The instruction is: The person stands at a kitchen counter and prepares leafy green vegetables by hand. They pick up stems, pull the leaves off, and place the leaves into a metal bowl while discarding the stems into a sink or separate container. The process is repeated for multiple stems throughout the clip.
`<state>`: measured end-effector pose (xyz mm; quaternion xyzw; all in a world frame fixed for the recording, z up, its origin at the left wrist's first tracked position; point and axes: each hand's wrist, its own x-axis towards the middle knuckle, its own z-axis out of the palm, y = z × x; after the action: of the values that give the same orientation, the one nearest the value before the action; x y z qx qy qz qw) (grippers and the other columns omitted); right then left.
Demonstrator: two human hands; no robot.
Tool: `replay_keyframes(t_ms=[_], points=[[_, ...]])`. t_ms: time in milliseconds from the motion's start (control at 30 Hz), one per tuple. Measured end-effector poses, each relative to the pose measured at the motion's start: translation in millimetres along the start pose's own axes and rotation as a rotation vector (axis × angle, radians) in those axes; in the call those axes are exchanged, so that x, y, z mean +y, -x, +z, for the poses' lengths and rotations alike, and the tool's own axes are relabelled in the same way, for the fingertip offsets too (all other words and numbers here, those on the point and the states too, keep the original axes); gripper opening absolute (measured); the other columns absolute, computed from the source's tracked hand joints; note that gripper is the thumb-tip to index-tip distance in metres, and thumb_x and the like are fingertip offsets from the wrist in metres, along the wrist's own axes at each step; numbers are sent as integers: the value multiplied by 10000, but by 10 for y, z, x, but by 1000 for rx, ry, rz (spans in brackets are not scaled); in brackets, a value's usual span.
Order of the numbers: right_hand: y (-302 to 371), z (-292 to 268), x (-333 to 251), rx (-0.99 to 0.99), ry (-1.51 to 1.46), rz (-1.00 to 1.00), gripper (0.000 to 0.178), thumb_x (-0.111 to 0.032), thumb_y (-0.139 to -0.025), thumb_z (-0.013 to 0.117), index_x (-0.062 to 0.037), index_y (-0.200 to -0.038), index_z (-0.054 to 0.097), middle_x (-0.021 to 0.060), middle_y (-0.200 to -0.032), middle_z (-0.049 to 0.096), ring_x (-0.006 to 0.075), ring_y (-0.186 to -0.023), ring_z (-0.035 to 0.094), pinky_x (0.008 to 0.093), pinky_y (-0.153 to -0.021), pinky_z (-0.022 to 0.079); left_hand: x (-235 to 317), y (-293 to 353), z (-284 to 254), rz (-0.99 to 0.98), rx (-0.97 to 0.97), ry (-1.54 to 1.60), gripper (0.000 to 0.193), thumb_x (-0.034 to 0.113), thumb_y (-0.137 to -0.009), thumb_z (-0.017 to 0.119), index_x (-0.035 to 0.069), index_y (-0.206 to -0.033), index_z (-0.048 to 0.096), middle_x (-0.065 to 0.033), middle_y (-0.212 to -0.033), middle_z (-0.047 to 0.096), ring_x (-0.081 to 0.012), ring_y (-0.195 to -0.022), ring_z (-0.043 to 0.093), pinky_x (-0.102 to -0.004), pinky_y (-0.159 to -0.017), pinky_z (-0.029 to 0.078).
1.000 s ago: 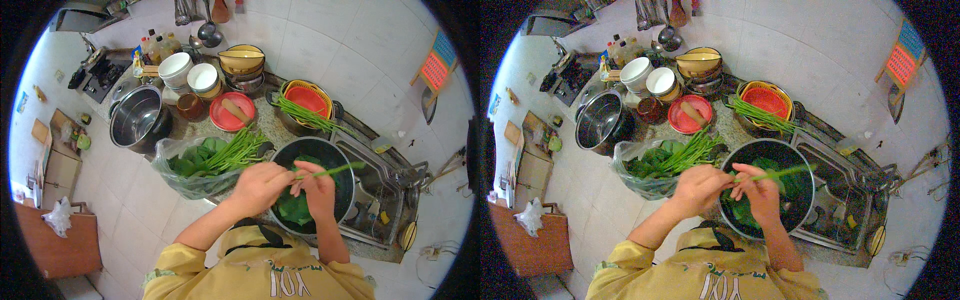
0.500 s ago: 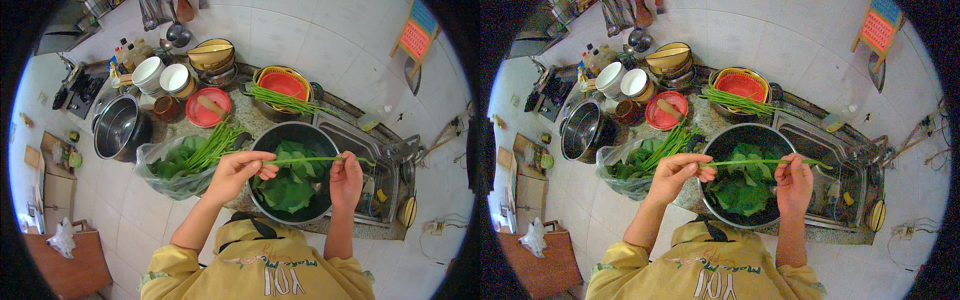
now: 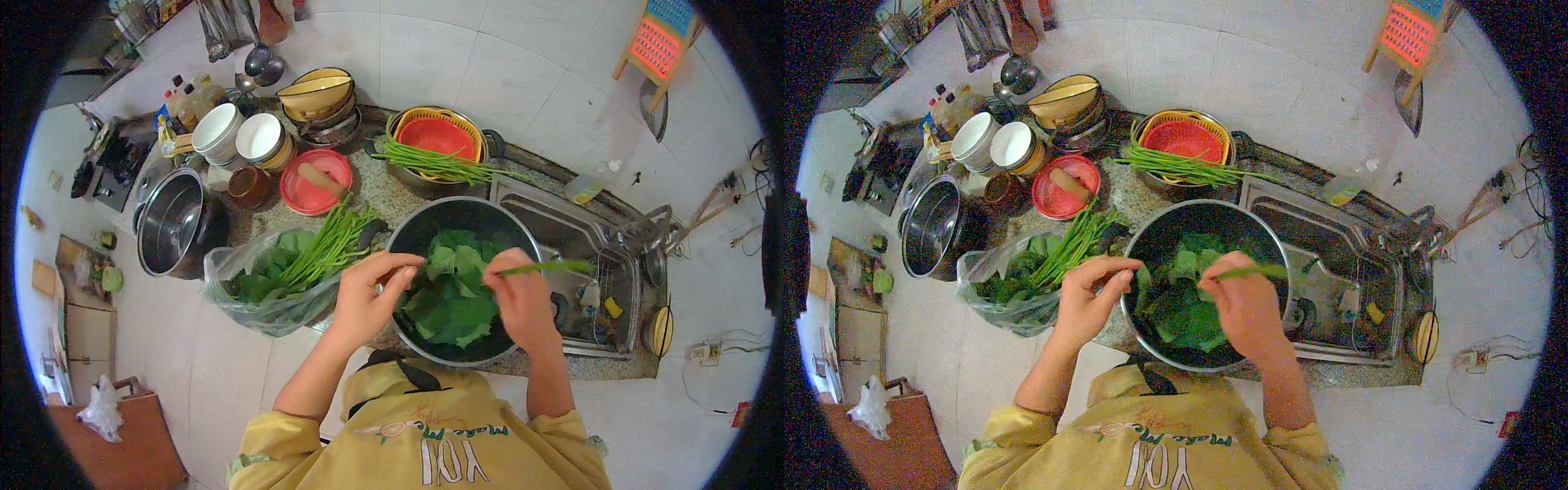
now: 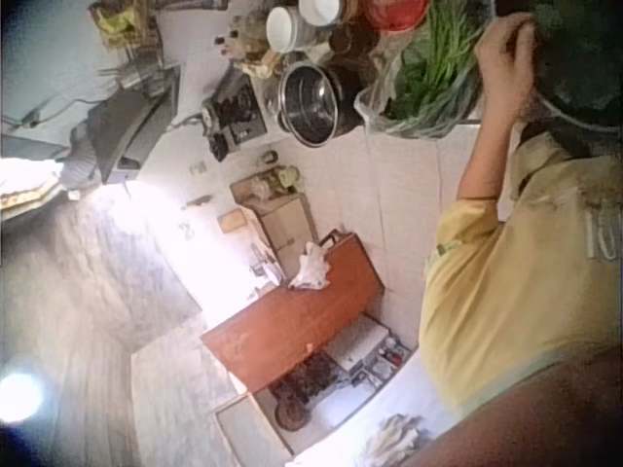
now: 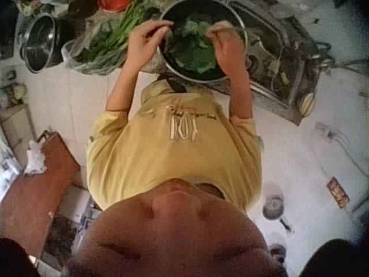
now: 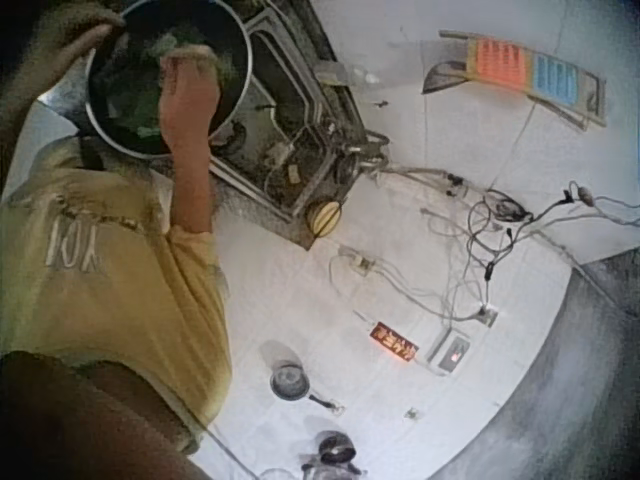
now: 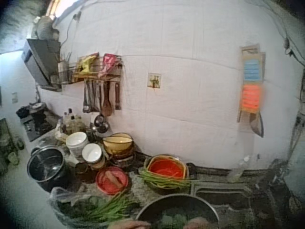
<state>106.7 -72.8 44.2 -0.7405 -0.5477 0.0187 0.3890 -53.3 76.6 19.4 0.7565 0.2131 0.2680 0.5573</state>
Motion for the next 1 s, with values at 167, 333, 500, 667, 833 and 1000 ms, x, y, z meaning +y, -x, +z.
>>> replay_keyframes(t_ms=[167,333,500,667,833,1000], points=[[-30,8,-135,-276,275,-64,110,-142,-734,582,-61,-757,512,83,-755,505,279,-725,523,365,-557,445,267,-38,-26,110,-60,288,420,117,-782,603,19,-1174,492,-47,-855,559,-105,-717,514,-222,-649,435],[-33,-9,-162,-416,394,-138,152,-192,-748,561,-64,-722,483,76,-732,471,266,-745,502,373,-546,441,368,-61,-58,314,-92,126,313,5,-729,599,33,-1041,582,-60,-839,554,-116,-675,517,-235,-622,439],[-27,-29,-173,-440,380,-148,154,-179,-739,575,-55,-727,484,83,-726,458,270,-739,492,377,-562,424,371,1,-57,221,-59,181,168,70,-756,607,-7,-905,614,-97,-813,561,-137,-616,561,-226,-516,449],[-13,-64,-154,-477,367,-126,154,-162,-726,592,-46,-742,493,89,-744,471,280,-744,488,370,-592,420,346,5,-32,223,2,166,123,54,-784,567,-21,-878,594,-100,-792,548,-134,-575,565,-213,-469,446],[-66,-167,-154,-504,274,-164,162,-130,-726,600,-47,-851,541,95,-831,522,275,-789,493,345,-628,431,234,28,-19,81,7,298,98,26,-785,559,-35,-861,553,-103,-799,542,-134,-602,574,-220,-483,466],[-84,-79,-319,-516,-239,109,182,-166,-746,596,-55,-888,572,111,-823,564,280,-764,543,358,-644,449,191,101,192,146,-81,172,122,1,-722,608,10,-842,587,-86,-771,586,-116,-654,584,-222,-531,482]])
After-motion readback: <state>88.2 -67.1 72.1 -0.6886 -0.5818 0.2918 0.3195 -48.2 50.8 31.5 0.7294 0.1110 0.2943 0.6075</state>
